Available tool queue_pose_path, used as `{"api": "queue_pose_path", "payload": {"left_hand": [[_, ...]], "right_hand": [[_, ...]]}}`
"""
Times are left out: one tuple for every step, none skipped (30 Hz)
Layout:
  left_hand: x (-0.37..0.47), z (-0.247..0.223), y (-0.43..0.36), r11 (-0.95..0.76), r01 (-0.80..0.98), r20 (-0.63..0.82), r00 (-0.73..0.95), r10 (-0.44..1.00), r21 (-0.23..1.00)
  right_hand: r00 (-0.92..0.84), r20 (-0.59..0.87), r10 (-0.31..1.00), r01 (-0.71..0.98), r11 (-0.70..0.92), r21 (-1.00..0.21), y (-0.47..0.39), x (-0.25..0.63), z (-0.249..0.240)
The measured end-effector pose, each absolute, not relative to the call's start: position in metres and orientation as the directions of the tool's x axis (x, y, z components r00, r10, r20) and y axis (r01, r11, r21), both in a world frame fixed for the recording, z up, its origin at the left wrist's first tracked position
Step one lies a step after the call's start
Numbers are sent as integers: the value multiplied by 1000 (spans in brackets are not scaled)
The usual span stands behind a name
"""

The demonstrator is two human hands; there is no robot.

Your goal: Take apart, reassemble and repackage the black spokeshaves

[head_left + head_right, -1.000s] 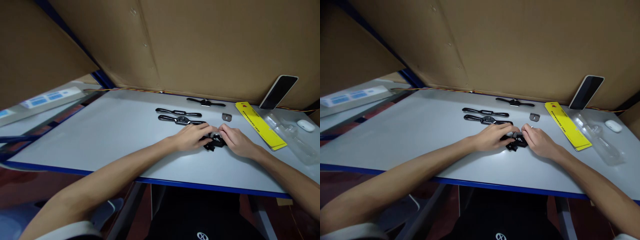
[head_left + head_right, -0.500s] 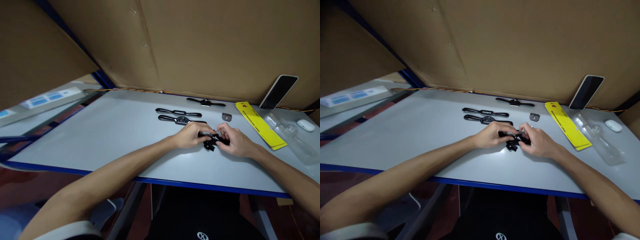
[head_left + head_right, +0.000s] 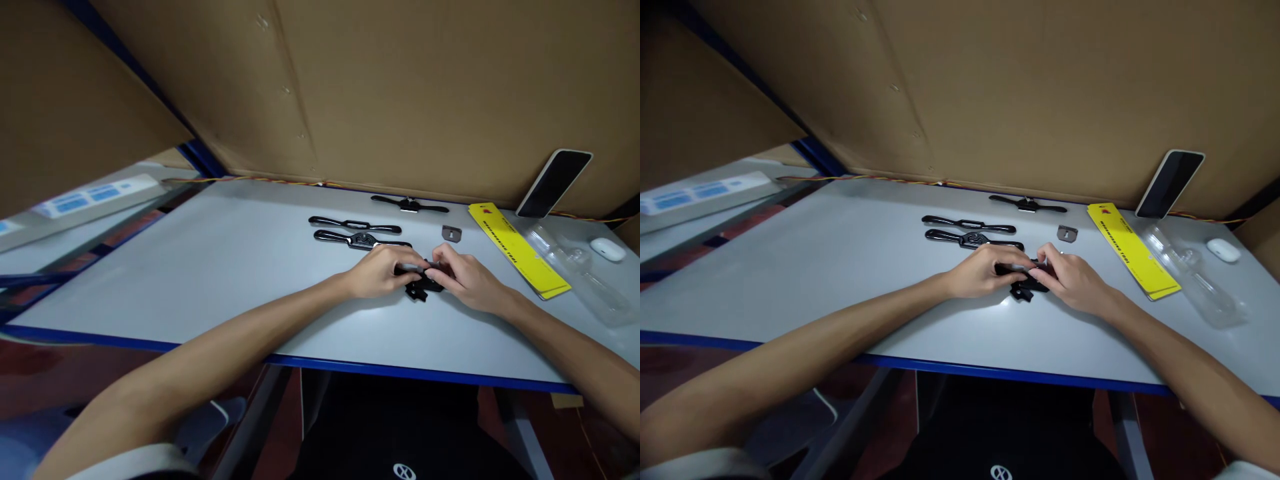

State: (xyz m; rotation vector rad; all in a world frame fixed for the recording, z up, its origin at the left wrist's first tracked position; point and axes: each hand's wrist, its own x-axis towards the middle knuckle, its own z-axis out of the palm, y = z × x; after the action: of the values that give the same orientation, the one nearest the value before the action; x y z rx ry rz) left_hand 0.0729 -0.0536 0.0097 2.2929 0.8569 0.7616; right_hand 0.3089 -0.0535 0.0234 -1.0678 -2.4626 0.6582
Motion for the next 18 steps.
{"api": "queue_pose_path", "payload": {"left_hand": [[73,9,-54,-635,384,310,633,709,670],[73,9,-53,-638,380,314,633,707,670],[73,9,-53,-639,377,318,632,707,671],[73,8,-53,-637,376,320,629,709,673],[73,8,-53,-634,378,319,626,712,675],[73,8,-54,-630,380,315,624,715,677],[73,8,-54,-628,381,313,624,716,678],[72,8,-53,-629,379,315,624,715,678],[72,8,-53,-634,373,320,626,711,677],[72,7,-53,-641,365,328,630,704,675],[72,7,-53,-649,357,336,634,697,672],[72,7,-53,-656,349,344,637,690,669],[72,7,-52,-662,342,350,640,684,667],[72,7,-52,-664,338,353,642,681,667],[72,6,-52,-664,337,353,641,681,668],[72,6,-52,-661,336,352,640,683,671],[72,6,-51,-658,335,351,638,685,675],[72,5,-51,-655,333,350,637,687,679]], "right_hand": [[-635,141,760,589,594,-548,-54,308,24],[-627,128,768,606,585,-539,-55,307,24],[-618,116,778,627,576,-524,-56,305,24],[-607,103,788,652,568,-503,-57,304,24],[-596,90,798,676,560,-479,-58,303,25],[-585,77,807,699,551,-455,-59,302,25],[-577,66,814,718,544,-435,-60,301,25],[-572,56,819,730,538,-422,-60,300,26],[-570,49,820,734,535,-418,-61,300,26],[-573,49,818,730,537,-422,-61,300,27],[-580,56,813,720,543,-432,-61,300,27],[-591,68,804,703,554,-446,-61,301,27],[-603,84,793,681,567,-463,-60,302,26],[-616,100,781,658,580,-480,-60,303,26],[-626,115,771,638,592,-492,-59,305,25],[-633,128,763,624,601,-500,-59,306,25],[-639,138,757,612,609,-504,-58,307,24],[-645,149,749,603,619,-504,-57,309,23]]}}
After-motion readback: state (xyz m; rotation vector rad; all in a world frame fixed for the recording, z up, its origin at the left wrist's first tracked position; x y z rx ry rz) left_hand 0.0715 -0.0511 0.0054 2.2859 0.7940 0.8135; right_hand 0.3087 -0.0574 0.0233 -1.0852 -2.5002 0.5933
